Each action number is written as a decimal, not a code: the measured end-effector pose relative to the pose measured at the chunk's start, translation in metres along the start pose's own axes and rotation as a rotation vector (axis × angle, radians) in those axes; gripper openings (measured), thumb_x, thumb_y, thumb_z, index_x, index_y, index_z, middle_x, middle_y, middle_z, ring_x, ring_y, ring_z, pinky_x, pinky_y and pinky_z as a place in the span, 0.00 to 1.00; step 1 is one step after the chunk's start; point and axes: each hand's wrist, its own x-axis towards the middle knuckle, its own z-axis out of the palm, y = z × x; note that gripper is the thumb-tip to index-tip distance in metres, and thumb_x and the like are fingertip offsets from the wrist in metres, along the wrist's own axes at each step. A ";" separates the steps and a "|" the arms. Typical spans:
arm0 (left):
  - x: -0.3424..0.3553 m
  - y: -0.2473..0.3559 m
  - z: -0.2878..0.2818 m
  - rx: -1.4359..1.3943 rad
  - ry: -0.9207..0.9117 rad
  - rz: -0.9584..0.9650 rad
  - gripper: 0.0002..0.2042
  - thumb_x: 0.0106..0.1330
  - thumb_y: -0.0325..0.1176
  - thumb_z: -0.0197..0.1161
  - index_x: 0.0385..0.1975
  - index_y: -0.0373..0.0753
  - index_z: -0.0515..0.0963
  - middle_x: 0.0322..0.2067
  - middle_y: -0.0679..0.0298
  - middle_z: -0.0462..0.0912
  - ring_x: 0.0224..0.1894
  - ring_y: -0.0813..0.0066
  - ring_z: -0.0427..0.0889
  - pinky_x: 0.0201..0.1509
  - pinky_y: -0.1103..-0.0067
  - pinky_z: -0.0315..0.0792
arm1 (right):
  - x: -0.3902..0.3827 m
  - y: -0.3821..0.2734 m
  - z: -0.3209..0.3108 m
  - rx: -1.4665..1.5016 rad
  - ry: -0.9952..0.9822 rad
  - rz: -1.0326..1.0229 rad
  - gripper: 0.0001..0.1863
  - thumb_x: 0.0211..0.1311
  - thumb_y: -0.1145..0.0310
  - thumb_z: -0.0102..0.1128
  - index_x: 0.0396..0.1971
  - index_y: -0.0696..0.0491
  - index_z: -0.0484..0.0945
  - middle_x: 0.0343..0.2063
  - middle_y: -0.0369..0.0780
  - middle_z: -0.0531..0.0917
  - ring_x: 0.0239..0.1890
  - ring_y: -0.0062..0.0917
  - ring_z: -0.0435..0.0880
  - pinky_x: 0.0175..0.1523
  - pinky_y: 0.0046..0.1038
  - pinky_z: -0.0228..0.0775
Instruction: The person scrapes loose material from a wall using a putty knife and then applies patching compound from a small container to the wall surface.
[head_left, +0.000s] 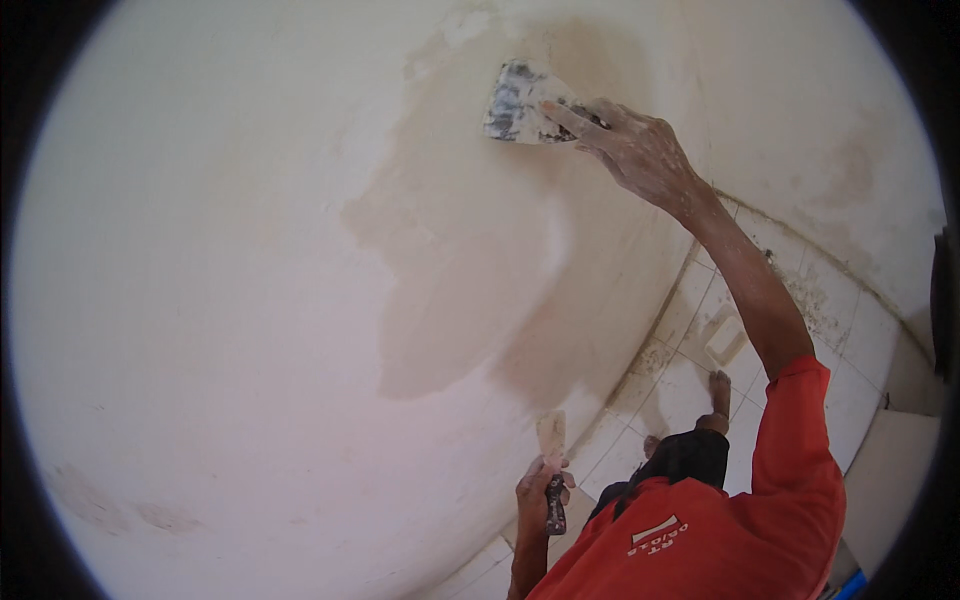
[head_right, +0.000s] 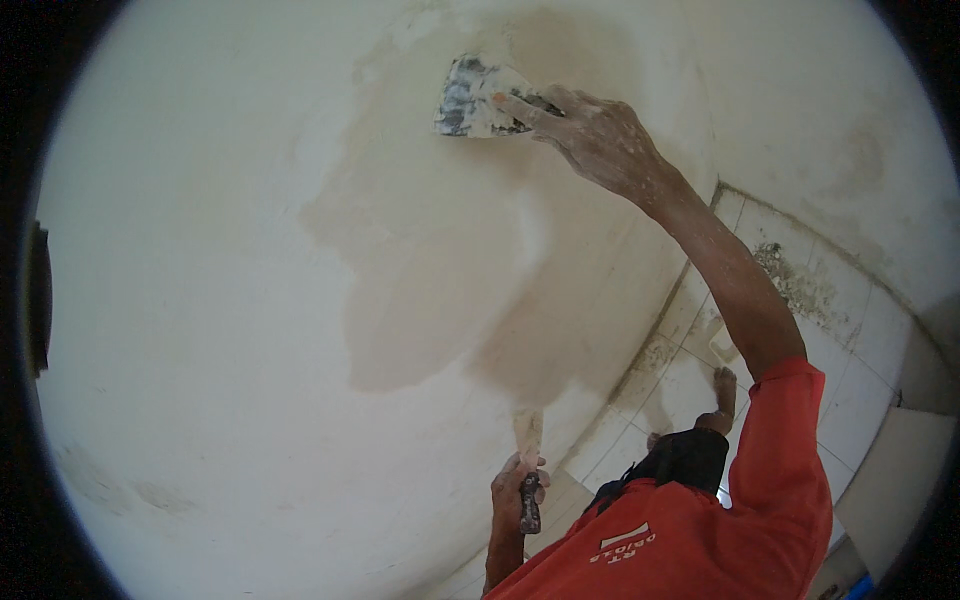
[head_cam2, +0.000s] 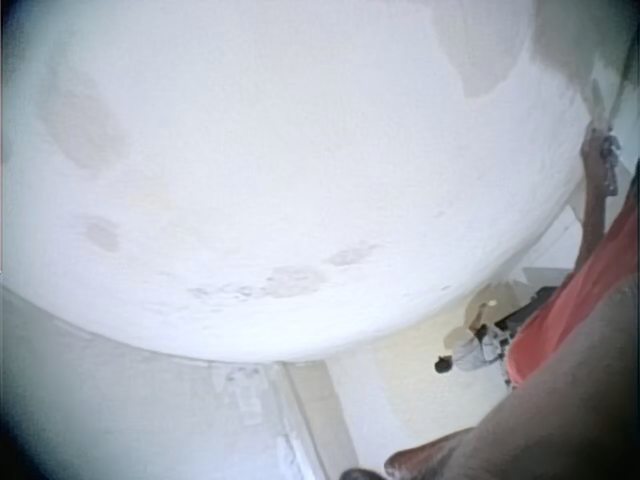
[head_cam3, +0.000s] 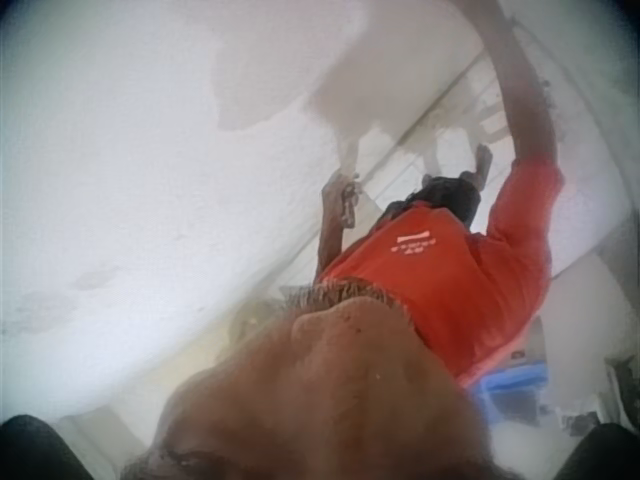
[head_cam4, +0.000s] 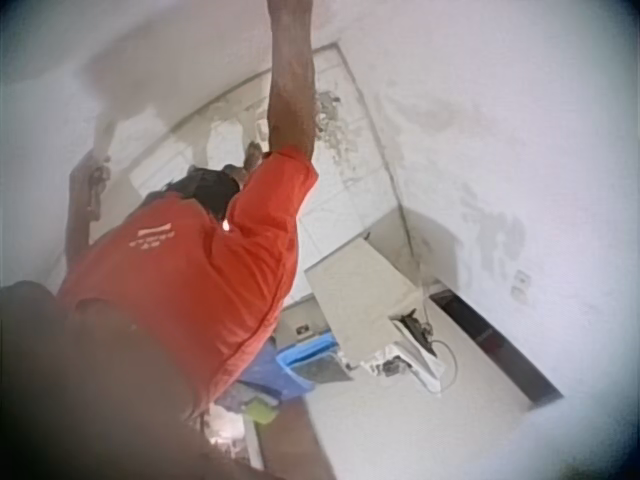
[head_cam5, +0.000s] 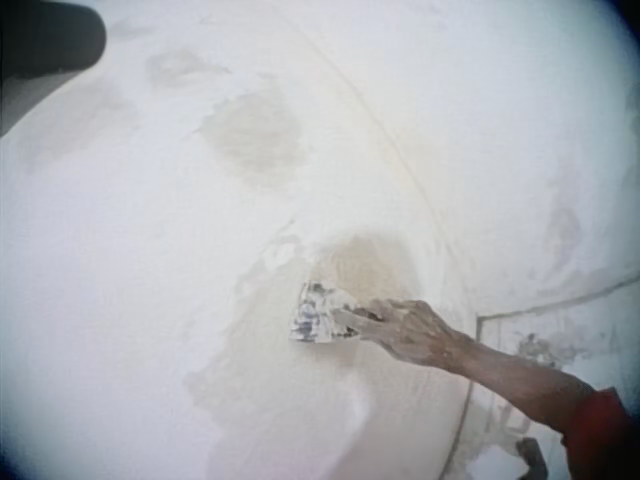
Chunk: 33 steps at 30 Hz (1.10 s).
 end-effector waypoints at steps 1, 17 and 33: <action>0.000 0.000 -0.001 0.003 0.009 -0.017 0.16 0.71 0.41 0.52 0.44 0.31 0.74 0.23 0.61 0.80 0.16 0.83 0.72 0.19 0.87 0.63 | 0.000 -0.001 0.002 0.001 0.003 0.000 0.30 0.62 0.65 0.58 0.64 0.31 0.66 0.38 0.37 0.80 0.34 0.28 0.82 0.36 0.29 0.81; 0.002 -0.009 -0.004 -0.053 -0.041 0.044 0.16 0.71 0.40 0.51 0.45 0.31 0.75 0.23 0.61 0.80 0.16 0.84 0.72 0.18 0.88 0.63 | -0.012 -0.001 0.012 -0.046 -0.040 0.009 0.30 0.61 0.66 0.60 0.64 0.32 0.67 0.40 0.34 0.80 0.35 0.27 0.81 0.36 0.30 0.80; 0.002 -0.006 -0.002 -0.020 0.001 0.011 0.18 0.71 0.42 0.53 0.44 0.30 0.73 0.23 0.60 0.80 0.16 0.82 0.73 0.18 0.88 0.64 | -0.036 0.012 0.014 -0.087 -0.121 0.051 0.30 0.61 0.66 0.60 0.64 0.33 0.66 0.38 0.36 0.78 0.35 0.28 0.81 0.35 0.31 0.80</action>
